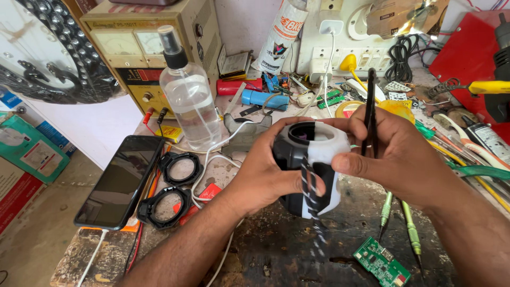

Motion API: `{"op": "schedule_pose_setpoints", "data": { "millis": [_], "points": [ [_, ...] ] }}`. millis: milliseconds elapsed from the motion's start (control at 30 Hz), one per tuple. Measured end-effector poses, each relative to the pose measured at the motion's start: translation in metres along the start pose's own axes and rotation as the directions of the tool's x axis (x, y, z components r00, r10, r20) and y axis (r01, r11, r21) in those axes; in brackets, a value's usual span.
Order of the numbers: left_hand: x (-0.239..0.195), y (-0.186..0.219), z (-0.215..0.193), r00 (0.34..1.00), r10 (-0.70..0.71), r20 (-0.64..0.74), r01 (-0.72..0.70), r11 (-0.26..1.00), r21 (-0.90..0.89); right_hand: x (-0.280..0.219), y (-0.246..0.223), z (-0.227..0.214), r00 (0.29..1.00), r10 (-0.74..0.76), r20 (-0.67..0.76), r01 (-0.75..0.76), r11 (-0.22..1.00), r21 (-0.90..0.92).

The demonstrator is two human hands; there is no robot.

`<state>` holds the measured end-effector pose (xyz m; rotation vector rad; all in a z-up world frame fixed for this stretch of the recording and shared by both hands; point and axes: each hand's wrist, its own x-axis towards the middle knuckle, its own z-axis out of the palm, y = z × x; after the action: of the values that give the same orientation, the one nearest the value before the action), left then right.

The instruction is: The person uses a green plastic pry tool and tweezers to carefully separate the casing of a white dome security camera. They work around the seams to release clips, rotate the device to access different sides, and inspect the interior after opening the housing.

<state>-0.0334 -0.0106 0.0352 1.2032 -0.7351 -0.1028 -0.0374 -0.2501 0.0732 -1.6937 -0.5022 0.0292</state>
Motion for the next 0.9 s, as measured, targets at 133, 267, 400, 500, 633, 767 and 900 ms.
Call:
{"op": "schedule_pose_setpoints", "data": {
  "millis": [133, 267, 400, 500, 633, 767, 900],
  "points": [
    [0.001, -0.009, -0.002, 0.997, -0.060, -0.039, 0.057, 0.995, -0.076, 0.004, 0.005, 0.005, 0.998, 0.042, -0.052, -0.041, 0.999, 0.015],
    [0.001, -0.011, -0.001, 0.990, -0.123, -0.063, 0.117, 0.990, -0.083, 0.004, 0.008, 0.009, 0.994, -0.024, -0.103, 0.036, 0.992, 0.120],
    [0.001, -0.010, 0.003, 0.971, -0.214, -0.105, 0.206, 0.975, -0.089, 0.002, 0.012, 0.009, 0.984, -0.059, -0.166, 0.074, 0.994, 0.084],
    [0.003, -0.010, 0.002, 0.965, -0.239, -0.108, 0.221, 0.963, -0.156, 0.004, 0.011, 0.008, 0.982, -0.092, -0.166, 0.096, 0.995, 0.013],
    [0.001, -0.013, -0.010, 0.959, -0.283, -0.031, 0.269, 0.938, -0.218, 0.011, -0.001, -0.001, 0.929, 0.208, -0.306, -0.198, 0.978, 0.064],
    [-0.004, -0.026, -0.017, 0.967, -0.255, -0.018, 0.228, 0.893, -0.388, 0.016, -0.010, -0.010, 0.947, 0.182, -0.264, -0.312, 0.329, -0.891],
    [-0.005, -0.035, -0.024, 0.974, -0.194, -0.115, 0.115, 0.867, -0.484, 0.018, 0.001, 0.001, 0.895, 0.304, -0.327, -0.367, 0.084, -0.927]
  ]
}}
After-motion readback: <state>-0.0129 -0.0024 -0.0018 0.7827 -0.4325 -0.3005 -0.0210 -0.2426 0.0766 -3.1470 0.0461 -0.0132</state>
